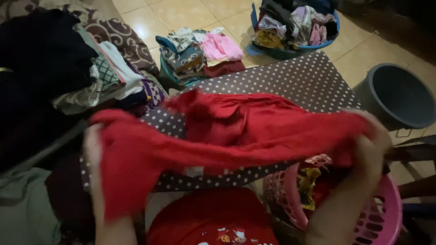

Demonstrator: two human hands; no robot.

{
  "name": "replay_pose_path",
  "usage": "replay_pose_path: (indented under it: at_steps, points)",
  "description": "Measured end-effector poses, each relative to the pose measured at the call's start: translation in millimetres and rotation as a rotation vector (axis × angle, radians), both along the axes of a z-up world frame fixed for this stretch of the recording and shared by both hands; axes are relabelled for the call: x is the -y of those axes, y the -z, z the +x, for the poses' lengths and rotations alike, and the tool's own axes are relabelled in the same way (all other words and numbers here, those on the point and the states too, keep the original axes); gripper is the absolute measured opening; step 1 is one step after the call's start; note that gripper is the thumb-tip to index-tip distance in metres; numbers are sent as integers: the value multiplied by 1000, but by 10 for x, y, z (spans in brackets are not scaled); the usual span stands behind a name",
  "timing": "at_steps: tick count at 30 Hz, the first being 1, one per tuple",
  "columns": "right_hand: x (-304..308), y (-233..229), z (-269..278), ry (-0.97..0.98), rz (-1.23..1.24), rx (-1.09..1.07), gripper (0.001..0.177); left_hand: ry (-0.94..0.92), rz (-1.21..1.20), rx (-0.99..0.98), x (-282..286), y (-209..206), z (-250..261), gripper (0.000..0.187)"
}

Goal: The person folds several garments one at a time on a polka-dotted ironing board. Items include a white patterned shirt, a brown shirt, a black shirt, and a red t-shirt. Each garment is smoothed, folded, and placed on a growing stack to the left.

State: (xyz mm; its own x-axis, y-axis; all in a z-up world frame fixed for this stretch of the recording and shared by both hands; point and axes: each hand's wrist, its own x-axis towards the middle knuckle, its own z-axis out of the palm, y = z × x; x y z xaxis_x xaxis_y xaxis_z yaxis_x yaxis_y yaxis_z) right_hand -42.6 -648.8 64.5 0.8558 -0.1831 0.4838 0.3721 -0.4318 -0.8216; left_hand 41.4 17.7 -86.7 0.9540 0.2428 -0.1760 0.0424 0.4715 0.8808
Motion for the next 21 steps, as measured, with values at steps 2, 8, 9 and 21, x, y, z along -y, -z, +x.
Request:
replay_pose_path:
  at_steps: [2,8,9,21]
  points:
    - [14,-17,565,85,-349,-215,49,77,-148,81,225,-175,456,31]
    - [150,-623,2204,310,-496,468,36,-110,-216,808,628,-1829,675,43]
    - [237,-782,2331,217,-398,625,26,-104,-120,875,680,-2056,537,47]
    - [1070,596,414,697,-534,151,28,500,772,-721,754,-798,-1137,70]
